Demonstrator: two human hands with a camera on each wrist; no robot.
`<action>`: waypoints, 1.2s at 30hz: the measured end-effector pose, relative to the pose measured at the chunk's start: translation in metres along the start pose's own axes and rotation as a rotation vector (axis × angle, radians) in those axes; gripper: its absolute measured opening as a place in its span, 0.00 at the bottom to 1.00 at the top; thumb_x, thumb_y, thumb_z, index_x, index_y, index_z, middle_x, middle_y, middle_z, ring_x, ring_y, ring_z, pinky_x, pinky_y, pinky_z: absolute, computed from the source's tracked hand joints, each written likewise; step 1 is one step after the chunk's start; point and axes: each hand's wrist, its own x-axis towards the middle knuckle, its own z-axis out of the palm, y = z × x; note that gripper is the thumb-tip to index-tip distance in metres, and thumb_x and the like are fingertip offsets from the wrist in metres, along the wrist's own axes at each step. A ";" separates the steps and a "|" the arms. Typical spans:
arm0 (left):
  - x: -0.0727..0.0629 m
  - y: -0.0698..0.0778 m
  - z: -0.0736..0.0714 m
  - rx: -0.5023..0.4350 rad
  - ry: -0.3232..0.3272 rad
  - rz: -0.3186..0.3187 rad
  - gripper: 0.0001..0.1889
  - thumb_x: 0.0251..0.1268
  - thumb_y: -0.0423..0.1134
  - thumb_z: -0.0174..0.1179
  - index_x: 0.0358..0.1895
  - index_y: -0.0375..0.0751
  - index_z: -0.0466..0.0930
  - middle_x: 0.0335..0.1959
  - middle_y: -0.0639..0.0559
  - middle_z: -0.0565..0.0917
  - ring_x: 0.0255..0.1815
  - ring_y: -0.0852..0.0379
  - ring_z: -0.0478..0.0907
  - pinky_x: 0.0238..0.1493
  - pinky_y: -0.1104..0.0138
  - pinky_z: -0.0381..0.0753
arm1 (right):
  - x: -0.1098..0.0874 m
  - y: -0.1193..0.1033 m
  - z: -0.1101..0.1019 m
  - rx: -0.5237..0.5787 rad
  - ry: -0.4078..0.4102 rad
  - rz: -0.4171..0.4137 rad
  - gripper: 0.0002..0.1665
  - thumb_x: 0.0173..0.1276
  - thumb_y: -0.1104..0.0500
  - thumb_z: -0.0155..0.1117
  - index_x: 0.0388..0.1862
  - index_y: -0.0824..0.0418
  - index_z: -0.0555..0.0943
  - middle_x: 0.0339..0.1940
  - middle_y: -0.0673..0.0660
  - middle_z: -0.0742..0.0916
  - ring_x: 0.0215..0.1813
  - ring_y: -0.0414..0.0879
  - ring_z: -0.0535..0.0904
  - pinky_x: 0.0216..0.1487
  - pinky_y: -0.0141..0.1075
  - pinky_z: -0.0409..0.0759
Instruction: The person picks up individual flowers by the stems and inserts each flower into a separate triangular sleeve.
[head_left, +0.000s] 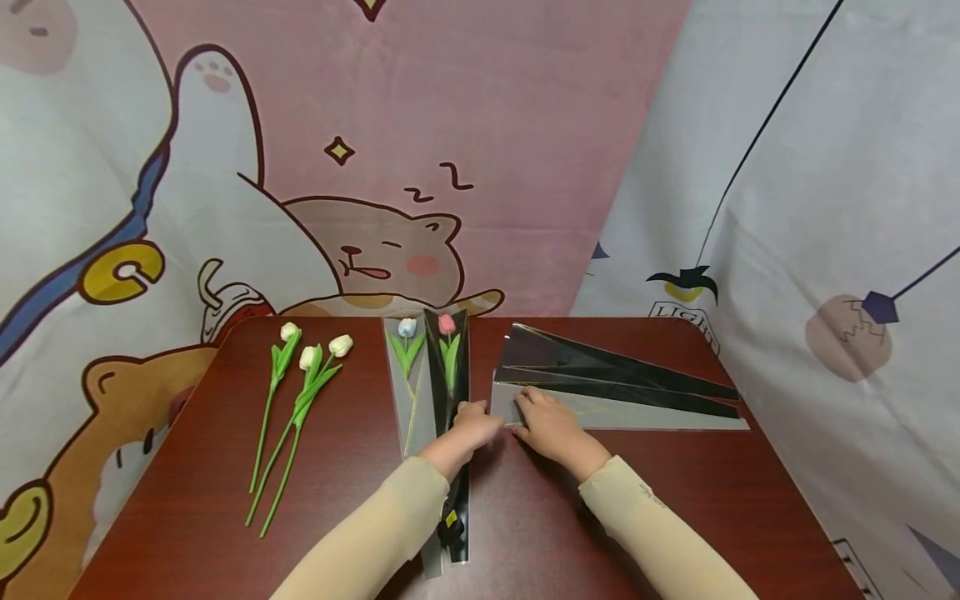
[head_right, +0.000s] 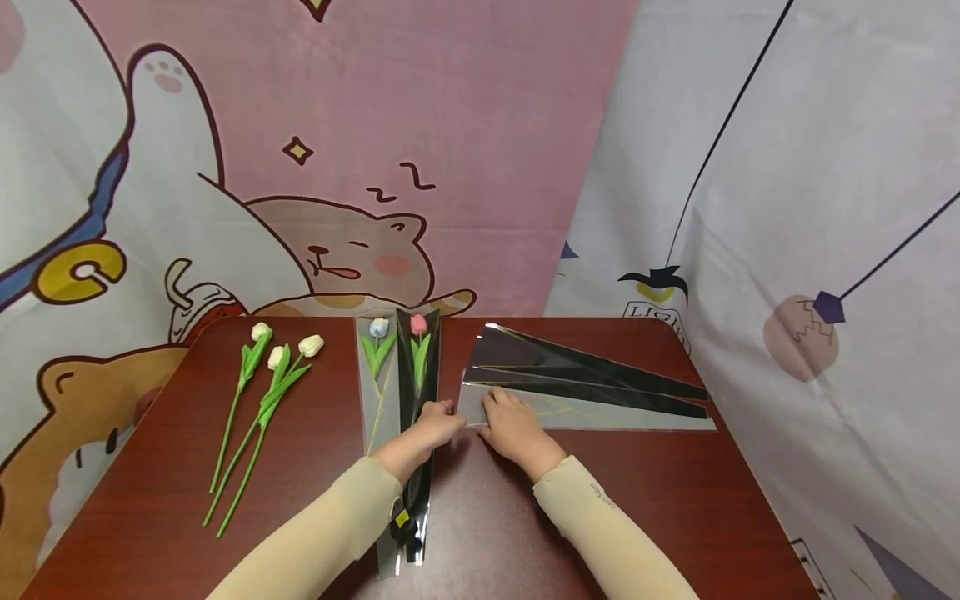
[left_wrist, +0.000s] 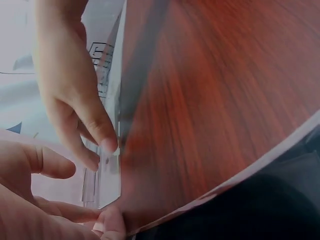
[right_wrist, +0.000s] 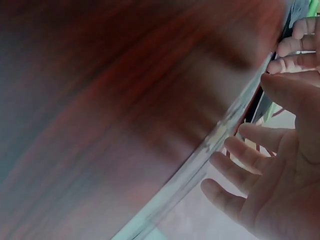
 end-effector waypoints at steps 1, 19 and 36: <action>0.001 0.000 0.001 0.011 0.009 -0.004 0.33 0.56 0.38 0.56 0.67 0.30 0.63 0.64 0.32 0.61 0.63 0.35 0.61 0.57 0.48 0.69 | 0.002 -0.001 0.001 -0.003 0.004 0.000 0.35 0.66 0.45 0.61 0.67 0.61 0.69 0.67 0.60 0.71 0.67 0.55 0.68 0.61 0.55 0.70; 0.007 -0.005 0.004 -0.075 0.017 0.020 0.27 0.52 0.37 0.54 0.59 0.36 0.74 0.58 0.38 0.68 0.55 0.43 0.64 0.50 0.54 0.67 | 0.010 -0.002 0.005 0.022 0.064 -0.035 0.27 0.62 0.49 0.67 0.57 0.59 0.78 0.53 0.56 0.77 0.53 0.53 0.73 0.49 0.49 0.76; 0.014 -0.012 -0.006 -0.760 -0.226 0.027 0.24 0.68 0.30 0.36 0.65 0.29 0.63 0.57 0.35 0.76 0.43 0.57 0.78 0.39 0.70 0.75 | -0.006 -0.004 -0.017 0.191 0.085 -0.070 0.27 0.69 0.44 0.57 0.63 0.53 0.74 0.60 0.57 0.77 0.62 0.54 0.72 0.58 0.53 0.72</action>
